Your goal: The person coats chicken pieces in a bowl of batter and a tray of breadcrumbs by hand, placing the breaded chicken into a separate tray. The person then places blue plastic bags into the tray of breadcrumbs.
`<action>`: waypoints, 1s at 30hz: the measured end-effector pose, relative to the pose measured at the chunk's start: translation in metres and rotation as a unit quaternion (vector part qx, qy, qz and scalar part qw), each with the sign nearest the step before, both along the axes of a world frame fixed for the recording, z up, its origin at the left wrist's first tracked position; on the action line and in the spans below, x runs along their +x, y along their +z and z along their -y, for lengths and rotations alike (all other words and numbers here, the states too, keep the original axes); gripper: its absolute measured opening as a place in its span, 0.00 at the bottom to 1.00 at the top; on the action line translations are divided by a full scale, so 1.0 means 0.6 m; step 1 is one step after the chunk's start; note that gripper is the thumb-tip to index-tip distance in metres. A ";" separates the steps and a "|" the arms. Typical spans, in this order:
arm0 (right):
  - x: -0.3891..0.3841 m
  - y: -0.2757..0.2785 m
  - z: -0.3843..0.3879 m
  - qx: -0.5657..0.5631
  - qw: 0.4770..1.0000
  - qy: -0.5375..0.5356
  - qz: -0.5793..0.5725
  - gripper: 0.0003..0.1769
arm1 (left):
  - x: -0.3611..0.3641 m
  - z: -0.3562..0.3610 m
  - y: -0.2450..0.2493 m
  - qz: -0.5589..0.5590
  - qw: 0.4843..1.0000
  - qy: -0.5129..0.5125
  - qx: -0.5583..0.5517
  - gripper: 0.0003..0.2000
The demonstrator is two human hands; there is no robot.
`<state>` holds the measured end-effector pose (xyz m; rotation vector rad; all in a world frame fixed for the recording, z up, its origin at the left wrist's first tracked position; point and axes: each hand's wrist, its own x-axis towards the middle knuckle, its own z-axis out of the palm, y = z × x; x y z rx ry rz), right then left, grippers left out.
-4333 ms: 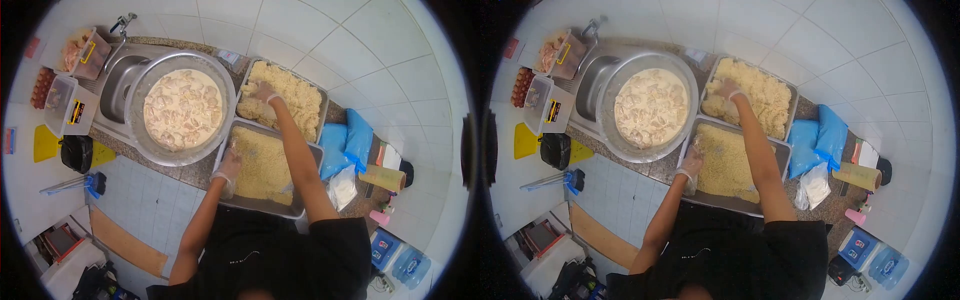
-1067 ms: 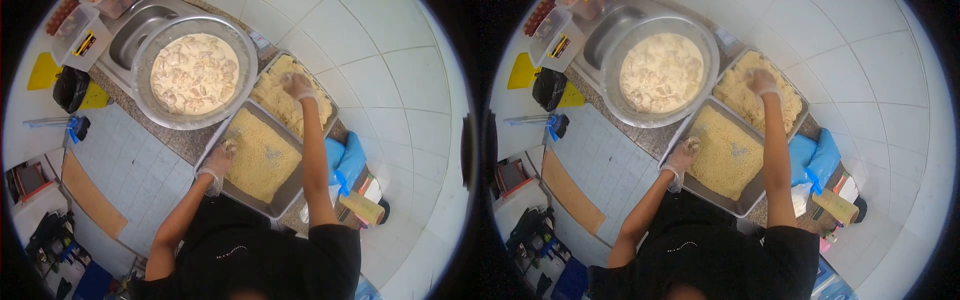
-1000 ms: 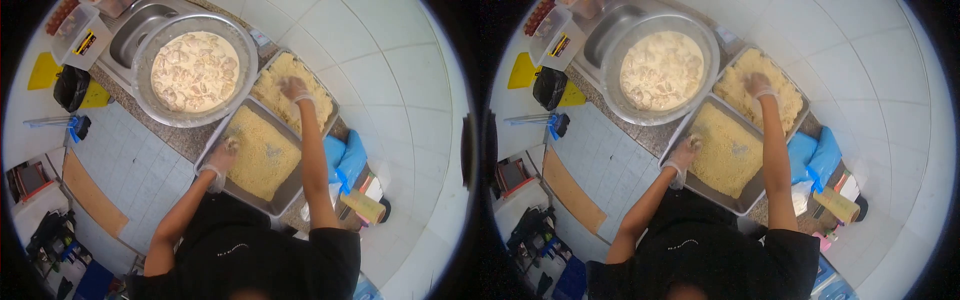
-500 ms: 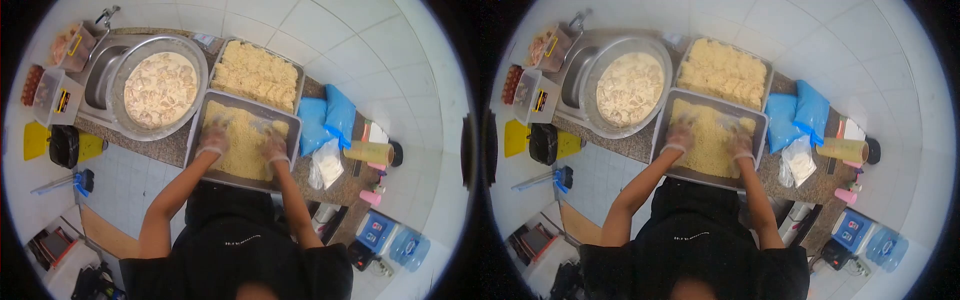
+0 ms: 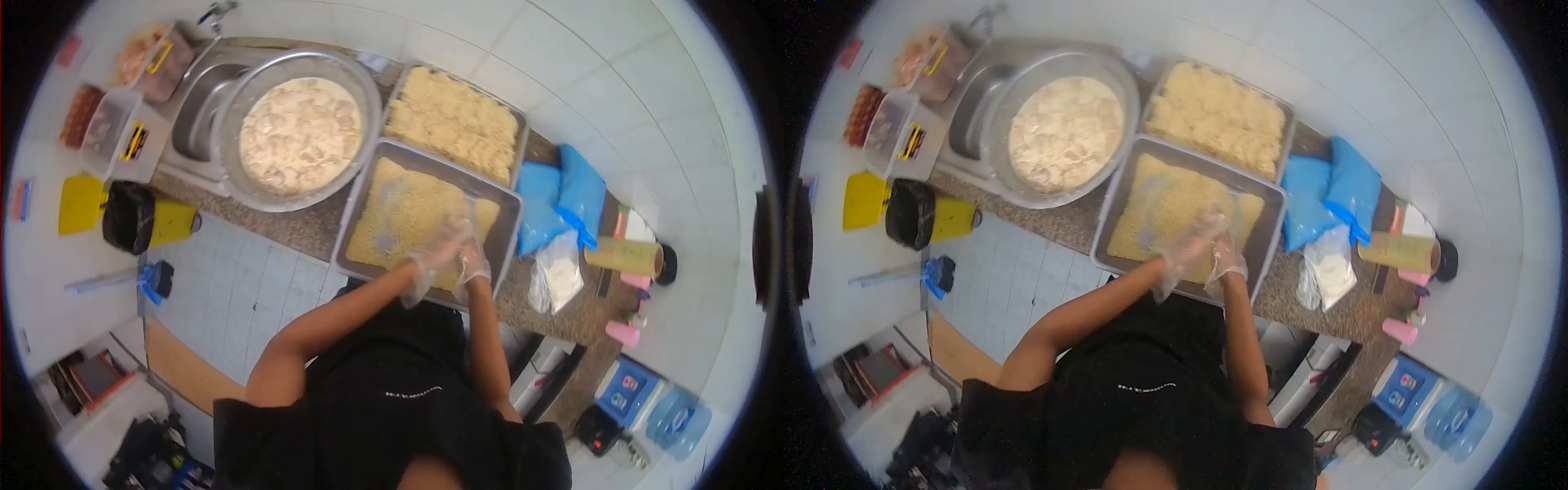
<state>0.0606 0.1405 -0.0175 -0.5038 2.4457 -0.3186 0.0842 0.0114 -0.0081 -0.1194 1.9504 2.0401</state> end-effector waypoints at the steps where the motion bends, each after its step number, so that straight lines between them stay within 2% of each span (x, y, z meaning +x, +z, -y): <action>1: 0.015 -0.020 0.014 -0.058 0.984 -0.168 0.030 0.23 | -0.005 -0.017 0.011 0.090 0.987 0.085 0.102 0.28; 2: 0.017 -0.035 0.021 -0.062 0.986 -0.149 0.029 0.23 | -0.014 -0.029 0.017 0.171 0.949 0.166 0.205 0.26; 3: 0.018 -0.048 0.017 -0.233 0.926 -0.278 0.110 0.23 | -0.011 -0.047 0.012 0.166 0.948 0.180 0.205 0.26; 4: 0.014 -0.059 0.013 -0.386 0.813 -0.394 0.188 0.23 | -0.007 -0.066 -0.004 0.140 0.968 0.173 0.112 0.27; 5: 0.007 -0.065 0.016 -0.516 0.653 -0.492 0.256 0.24 | -0.009 -0.073 -0.028 0.116 0.980 0.161 0.017 0.28; 6: 0.014 -0.041 0.024 -0.510 0.656 -0.492 0.259 0.24 | -0.005 -0.076 -0.069 0.120 0.979 0.165 0.021 0.28; 7: 0.023 0.012 0.044 -0.471 0.646 -0.534 0.275 0.28 | -0.002 -0.077 -0.118 -0.017 0.992 0.126 0.010 0.27; 8: 0.019 0.038 0.072 -0.438 0.634 -0.569 0.288 0.33 | -0.015 -0.061 -0.145 -0.163 0.983 0.085 -0.007 0.27; 9: 0.034 0.010 0.082 -0.577 0.586 -0.512 0.246 0.24 | -0.033 -0.021 -0.108 -0.163 0.983 0.089 -0.008 0.27; 10: 0.031 0.036 0.085 -0.574 0.588 -0.513 0.248 0.24 | -0.051 0.042 -0.033 -0.063 0.993 0.089 -0.055 0.22; 11: 0.014 0.085 0.090 -0.485 0.762 -0.376 0.209 0.22 | -0.071 0.103 0.015 0.035 0.990 0.090 -0.102 0.17; 12: 0.002 0.112 0.093 -0.365 0.892 -0.216 0.159 0.22 | -0.078 0.142 0.018 -0.069 0.976 0.149 -0.143 0.12; 13: -0.018 0.104 0.109 -0.264 0.914 -0.281 0.124 0.17 | -0.077 0.178 0.021 -0.169 0.946 0.206 -0.182 0.08; 14: -0.037 0.097 0.123 -0.263 0.916 -0.276 0.126 0.17 | -0.067 0.230 0.040 -0.160 0.941 0.214 -0.207 0.09; 15: -0.055 0.092 0.137 -0.260 0.945 -0.198 0.000 0.15 | -0.053 0.289 0.061 -0.152 0.935 0.222 -0.233 0.10; 16: -0.071 0.089 0.154 -0.250 0.953 -0.116 -0.127 0.13 | -0.039 0.349 0.063 -0.115 0.908 0.207 -0.345 0.11; 17: -0.074 0.110 0.189 -0.271 0.947 -0.094 -0.142 0.12 | -0.015 0.401 0.096 -0.020 0.892 0.168 -0.420 0.12; 18: -0.073 0.130 0.235 -0.293 0.940 -0.075 -0.159 0.12 | 0.005 0.473 0.044 -0.036 0.879 0.123 -0.459 0.13; 20: -0.084 0.118 0.311 -0.350 0.913 0.062 -0.202 0.13 | 0.067 0.591 -0.143 -0.001 0.805 0.089 -0.586 0.15; 21: -0.090 0.111 0.354 -0.277 0.942 0.105 -0.157 0.14 | 0.080 0.602 -0.143 0.000 0.805 0.093 -0.585 0.15; 22: -0.092 0.101 0.398 -0.202 0.962 0.148 -0.109 0.15 | 0.100 0.606 -0.137 -0.023 0.776 0.061 -0.628 0.15; 23: -0.092 0.089 0.444 -0.188 0.961 0.184 -0.080 0.15 | 0.111 0.612 -0.126 -0.045 0.743 0.029 -0.668 0.15; 24: -0.090 0.072 0.486 -0.173 0.959 0.218 -0.051 0.16 | 0.101 0.618 -0.106 -0.042 0.743 0.030 -0.667 0.15; 26: -0.081 0.013 0.545 -0.185 0.925 0.307 -0.129 0.16 | 0.068 0.621 -0.069 0.073 0.756 -0.047 -0.649 0.13; 27: -0.072 0.010 0.567 -0.182 0.924 0.312 -0.128 0.16 | 0.070 0.634 -0.078 0.075 0.758 -0.043 -0.647 0.13; 29: -0.061 0.004 0.603 -0.064 0.902 0.407 -0.131 0.13 | 0.072 0.663 -0.091 0.011 0.764 -0.029 -0.645 0.09; 30: -0.055 -0.002 0.612 -0.062 0.902 0.407 -0.129 0.13 | 0.069 0.670 -0.072 0.012 0.765 -0.030 -0.643 0.09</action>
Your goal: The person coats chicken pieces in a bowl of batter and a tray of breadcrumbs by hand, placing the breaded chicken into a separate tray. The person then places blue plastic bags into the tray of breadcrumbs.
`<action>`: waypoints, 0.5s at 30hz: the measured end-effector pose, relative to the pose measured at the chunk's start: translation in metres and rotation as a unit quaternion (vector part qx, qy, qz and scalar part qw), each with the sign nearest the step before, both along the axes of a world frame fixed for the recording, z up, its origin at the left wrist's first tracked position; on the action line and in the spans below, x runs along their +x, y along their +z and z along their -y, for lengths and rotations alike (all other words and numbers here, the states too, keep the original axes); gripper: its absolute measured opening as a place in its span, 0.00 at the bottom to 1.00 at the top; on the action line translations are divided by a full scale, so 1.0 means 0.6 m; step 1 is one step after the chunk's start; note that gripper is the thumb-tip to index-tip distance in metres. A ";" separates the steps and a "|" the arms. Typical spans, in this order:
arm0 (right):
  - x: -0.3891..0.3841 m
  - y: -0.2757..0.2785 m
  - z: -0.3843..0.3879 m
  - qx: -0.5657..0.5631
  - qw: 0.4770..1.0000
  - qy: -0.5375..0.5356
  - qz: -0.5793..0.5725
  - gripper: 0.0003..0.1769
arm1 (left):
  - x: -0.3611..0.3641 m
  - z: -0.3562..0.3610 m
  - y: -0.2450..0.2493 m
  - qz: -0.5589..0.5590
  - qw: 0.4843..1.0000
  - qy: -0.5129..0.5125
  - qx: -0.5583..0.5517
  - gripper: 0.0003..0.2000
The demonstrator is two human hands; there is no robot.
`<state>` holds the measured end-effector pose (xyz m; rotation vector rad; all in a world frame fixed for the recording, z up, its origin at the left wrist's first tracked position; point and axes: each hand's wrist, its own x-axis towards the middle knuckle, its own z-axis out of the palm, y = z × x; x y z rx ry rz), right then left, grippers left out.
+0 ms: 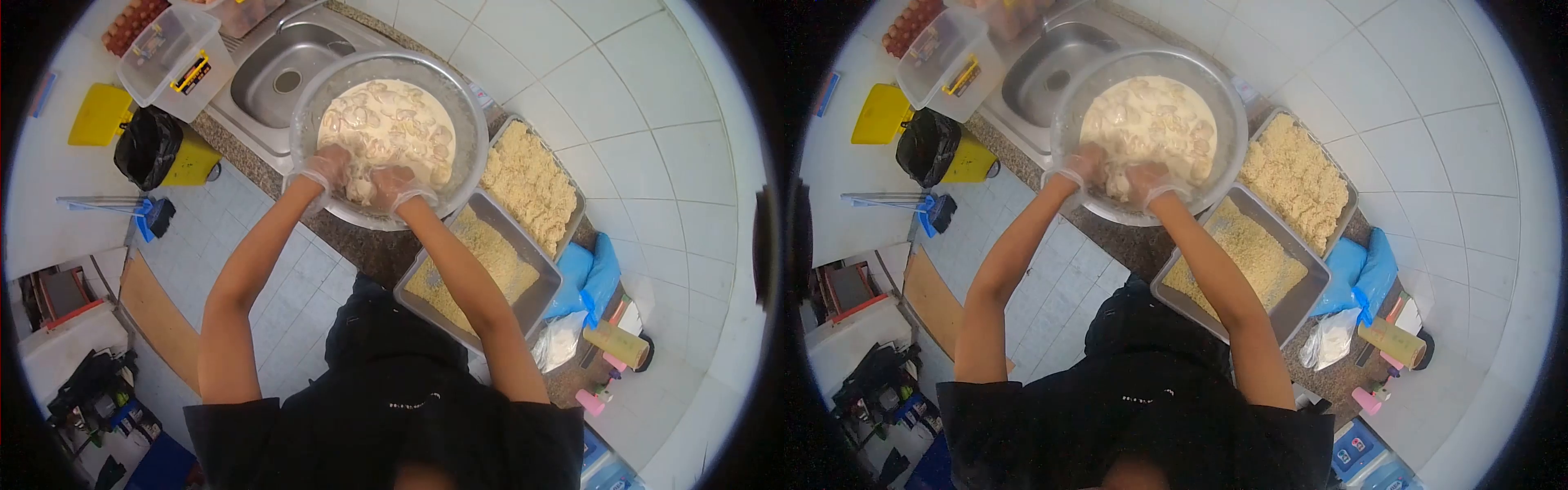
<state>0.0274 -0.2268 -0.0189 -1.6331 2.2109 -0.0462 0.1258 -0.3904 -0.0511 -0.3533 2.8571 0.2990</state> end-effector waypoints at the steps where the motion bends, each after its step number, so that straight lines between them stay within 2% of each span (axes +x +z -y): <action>1: 0.005 -0.007 0.007 -0.002 1.000 0.008 0.001 0.12 | -0.001 0.011 0.020 0.031 0.998 0.042 0.029 0.10; 2: 0.011 -0.017 0.011 -0.004 1.000 0.014 0.003 0.11 | -0.001 0.017 0.033 0.063 0.993 0.082 0.058 0.11; 3: 0.018 -0.037 0.015 0.000 1.000 0.013 0.005 0.11 | 0.005 0.027 0.024 0.066 0.993 0.081 0.062 0.11; 5: 0.022 -0.067 0.029 0.006 0.998 0.049 -0.049 0.12 | 0.021 0.051 0.011 -0.064 0.983 0.135 0.109 0.14; 6: 0.016 -0.070 0.035 0.007 0.997 0.051 -0.048 0.12 | 0.023 0.050 0.034 -0.064 0.982 0.137 0.110 0.14; 8: -0.007 -0.074 0.042 -0.116 0.992 -0.053 -0.003 0.12 | 0.025 0.058 0.087 -0.071 0.980 0.149 0.114 0.15; 9: -0.017 -0.049 0.045 -0.114 0.992 -0.047 -0.002 0.12 | 0.028 0.062 0.103 -0.071 0.979 0.155 0.115 0.15; 11: -0.028 -0.008 0.045 -0.051 0.988 -0.142 -0.013 0.09 | 0.039 0.064 0.121 -0.128 0.962 0.196 0.138 0.15; 12: -0.020 -0.016 0.040 -0.052 0.988 -0.142 -0.012 0.09 | 0.041 0.069 0.110 -0.128 0.962 0.197 0.137 0.15; 14: 0.000 -0.036 0.018 -0.109 0.994 0.016 -0.017 0.09 | 0.038 0.075 0.096 -0.193 0.962 0.186 0.063 0.16; 15: 0.005 -0.043 0.017 -0.110 0.994 0.015 -0.020 0.09 | 0.035 0.075 0.098 -0.195 0.961 0.184 0.063 0.16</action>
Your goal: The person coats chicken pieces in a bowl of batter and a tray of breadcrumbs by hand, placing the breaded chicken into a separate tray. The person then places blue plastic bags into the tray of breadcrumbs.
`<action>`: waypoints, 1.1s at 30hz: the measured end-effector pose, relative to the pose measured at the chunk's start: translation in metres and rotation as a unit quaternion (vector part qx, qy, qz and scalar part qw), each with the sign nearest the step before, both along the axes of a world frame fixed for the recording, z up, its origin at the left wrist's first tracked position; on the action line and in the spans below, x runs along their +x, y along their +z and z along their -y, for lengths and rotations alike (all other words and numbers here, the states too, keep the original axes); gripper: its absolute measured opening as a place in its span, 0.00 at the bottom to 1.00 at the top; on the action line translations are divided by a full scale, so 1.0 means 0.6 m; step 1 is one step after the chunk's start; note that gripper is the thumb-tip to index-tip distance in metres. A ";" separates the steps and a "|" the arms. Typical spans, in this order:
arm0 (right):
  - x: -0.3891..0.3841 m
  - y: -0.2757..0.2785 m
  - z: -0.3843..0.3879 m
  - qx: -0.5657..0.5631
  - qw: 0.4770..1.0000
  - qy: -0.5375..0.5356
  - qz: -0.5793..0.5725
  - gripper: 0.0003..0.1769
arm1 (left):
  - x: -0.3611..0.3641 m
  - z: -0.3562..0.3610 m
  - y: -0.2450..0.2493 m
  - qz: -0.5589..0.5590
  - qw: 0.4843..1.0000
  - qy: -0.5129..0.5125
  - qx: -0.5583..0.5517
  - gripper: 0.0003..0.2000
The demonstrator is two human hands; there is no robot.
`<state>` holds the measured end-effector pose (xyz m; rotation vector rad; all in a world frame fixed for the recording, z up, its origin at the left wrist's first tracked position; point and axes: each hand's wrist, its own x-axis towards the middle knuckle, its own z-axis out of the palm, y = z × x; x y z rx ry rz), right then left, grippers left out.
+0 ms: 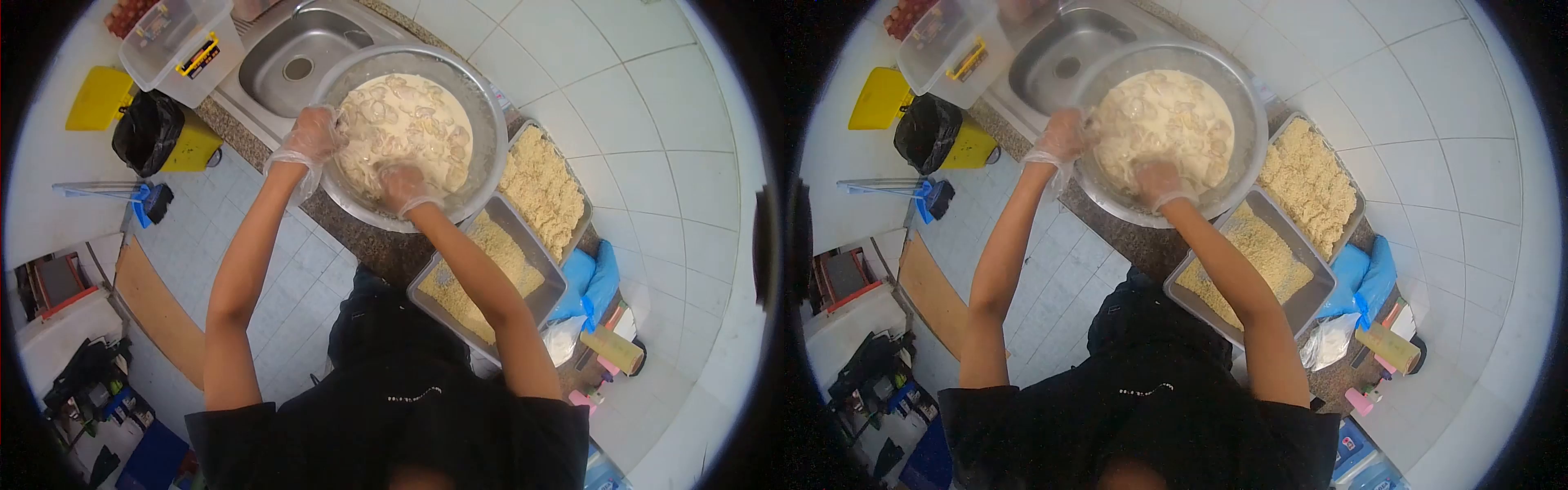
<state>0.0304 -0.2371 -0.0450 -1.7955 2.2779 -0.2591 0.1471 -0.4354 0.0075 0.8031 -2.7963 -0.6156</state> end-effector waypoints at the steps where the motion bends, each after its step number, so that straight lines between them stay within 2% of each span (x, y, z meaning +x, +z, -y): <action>1: 0.008 -0.009 0.000 0.004 0.999 0.012 -0.039 0.10 | -0.001 -0.002 0.001 0.007 1.000 -0.001 0.003 0.18; 3: -0.001 -0.023 0.010 0.006 0.997 0.024 -0.078 0.12 | -0.002 -0.005 0.015 0.015 1.000 -0.001 0.004 0.20; 5: -0.052 -0.033 0.023 0.046 0.994 -0.071 0.073 0.13 | -0.002 -0.010 0.024 0.007 0.998 0.037 0.044 0.23; 6: -0.066 -0.016 0.024 0.059 0.996 -0.064 0.015 0.16 | -0.002 -0.010 0.025 0.006 0.998 0.040 0.045 0.23; 10: -0.035 0.010 0.010 -0.011 1.000 -0.012 0.007 0.18 | -0.003 -0.015 0.047 0.005 0.996 0.031 0.080 0.25; 12: 0.004 0.000 0.011 0.035 0.999 -0.021 -0.024 0.11 | -0.008 -0.021 0.048 0.020 0.996 0.030 0.076 0.25; 13: 0.017 -0.004 0.013 0.034 0.999 -0.021 -0.025 0.11 | -0.010 -0.022 0.041 0.023 0.996 0.030 0.084 0.24; 15: 0.035 -0.009 0.022 0.078 0.993 -0.063 0.062 0.13 | -0.014 -0.022 0.047 0.026 0.995 0.028 0.090 0.23; 19: 0.037 -0.025 0.024 0.067 0.993 -0.068 0.064 0.10 | -0.015 -0.032 0.061 0.018 0.995 0.020 0.093 0.23; 21: 0.030 -0.050 0.015 0.026 0.999 -0.043 0.004 0.09 | -0.015 -0.034 0.059 0.013 0.997 0.012 0.079 0.22; 25: 0.018 -0.057 0.004 0.038 0.999 0.015 -0.028 0.07 | -0.013 -0.041 0.056 -0.004 0.995 0.009 0.096 0.22; 31: -0.052 -0.019 0.003 0.023 0.999 -0.011 0.026 0.07 | -0.004 -0.043 0.035 -0.021 0.996 0.008 0.088 0.22; 33: -0.069 0.004 0.004 0.030 0.996 -0.052 0.059 0.09 | -0.002 -0.047 0.031 -0.018 0.996 0.005 0.089 0.23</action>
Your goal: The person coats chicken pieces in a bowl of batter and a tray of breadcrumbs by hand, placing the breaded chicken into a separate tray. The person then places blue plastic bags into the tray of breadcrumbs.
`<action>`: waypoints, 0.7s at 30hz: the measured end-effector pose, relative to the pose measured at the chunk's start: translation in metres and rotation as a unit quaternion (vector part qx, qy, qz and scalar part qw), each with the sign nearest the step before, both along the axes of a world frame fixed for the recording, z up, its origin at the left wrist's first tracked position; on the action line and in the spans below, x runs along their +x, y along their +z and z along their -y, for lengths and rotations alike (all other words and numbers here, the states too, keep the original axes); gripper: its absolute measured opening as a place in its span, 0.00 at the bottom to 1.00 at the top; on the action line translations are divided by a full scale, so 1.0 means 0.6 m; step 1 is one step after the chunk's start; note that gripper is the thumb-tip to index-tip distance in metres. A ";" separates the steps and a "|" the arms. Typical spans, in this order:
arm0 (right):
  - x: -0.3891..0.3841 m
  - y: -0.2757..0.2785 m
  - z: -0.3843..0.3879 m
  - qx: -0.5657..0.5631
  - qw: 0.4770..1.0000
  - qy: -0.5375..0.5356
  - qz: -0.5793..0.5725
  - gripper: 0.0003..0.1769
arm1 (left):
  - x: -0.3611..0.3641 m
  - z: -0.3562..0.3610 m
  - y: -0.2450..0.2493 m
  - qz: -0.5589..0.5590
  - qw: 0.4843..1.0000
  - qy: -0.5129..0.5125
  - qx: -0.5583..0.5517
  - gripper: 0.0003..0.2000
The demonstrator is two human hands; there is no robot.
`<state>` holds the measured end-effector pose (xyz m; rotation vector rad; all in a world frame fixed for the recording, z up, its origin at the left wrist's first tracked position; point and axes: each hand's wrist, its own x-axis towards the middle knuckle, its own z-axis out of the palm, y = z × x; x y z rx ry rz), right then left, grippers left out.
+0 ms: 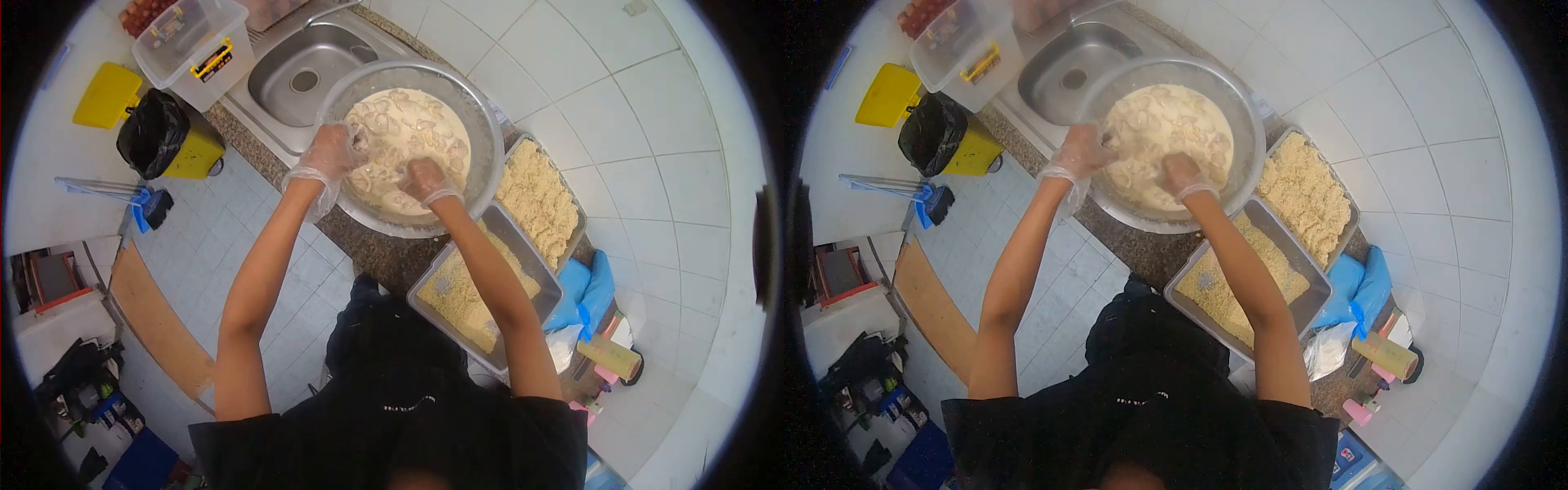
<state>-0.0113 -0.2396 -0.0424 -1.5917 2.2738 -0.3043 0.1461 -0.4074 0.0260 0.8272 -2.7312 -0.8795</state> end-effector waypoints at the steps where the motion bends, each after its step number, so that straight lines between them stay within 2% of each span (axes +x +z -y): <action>1: -0.007 0.012 -0.003 -0.002 1.000 0.003 -0.002 0.09 | 0.003 -0.002 -0.002 0.005 1.000 0.008 0.005 0.23; 3: -0.009 0.059 -0.011 -0.063 0.997 -0.036 0.013 0.11 | 0.005 -0.005 -0.003 0.008 1.000 0.017 0.008 0.23; 5: -0.011 0.110 -0.022 -0.067 0.995 -0.063 0.049 0.13 | 0.006 -0.006 -0.004 0.012 1.000 -0.013 -0.009 0.21; 7: -0.020 0.113 -0.037 -0.067 0.990 -0.090 0.085 0.16 | 0.005 -0.004 -0.011 0.008 1.000 -0.021 -0.009 0.20; 9: -0.027 0.101 -0.049 -0.139 0.989 -0.055 -0.015 0.16 | 0.001 -0.013 -0.002 0.002 0.999 -0.035 -0.012 0.18; 12: -0.031 0.136 -0.076 -0.130 0.987 -0.090 -0.001 0.17 | -0.006 -0.047 0.023 0.049 0.997 -0.054 -0.041 0.15; 14: -0.030 0.176 -0.119 -0.118 0.988 -0.100 -0.024 0.17 | -0.013 -0.082 0.053 -0.029 0.990 -0.103 -0.086 0.12; 18: -0.008 0.297 -0.253 -0.087 0.987 -0.132 -0.038 0.17 | -0.020 -0.177 0.123 -0.083 0.980 -0.179 -0.018 0.11; 20: -0.006 0.292 -0.334 -0.060 0.986 -0.145 -0.064 0.17 | -0.024 -0.242 0.157 -0.039 0.971 -0.227 0.058 0.11; 21: 0.013 0.310 -0.366 -0.029 0.987 -0.147 -0.049 0.16 | -0.030 -0.275 0.156 -0.037 0.968 -0.240 0.057 0.11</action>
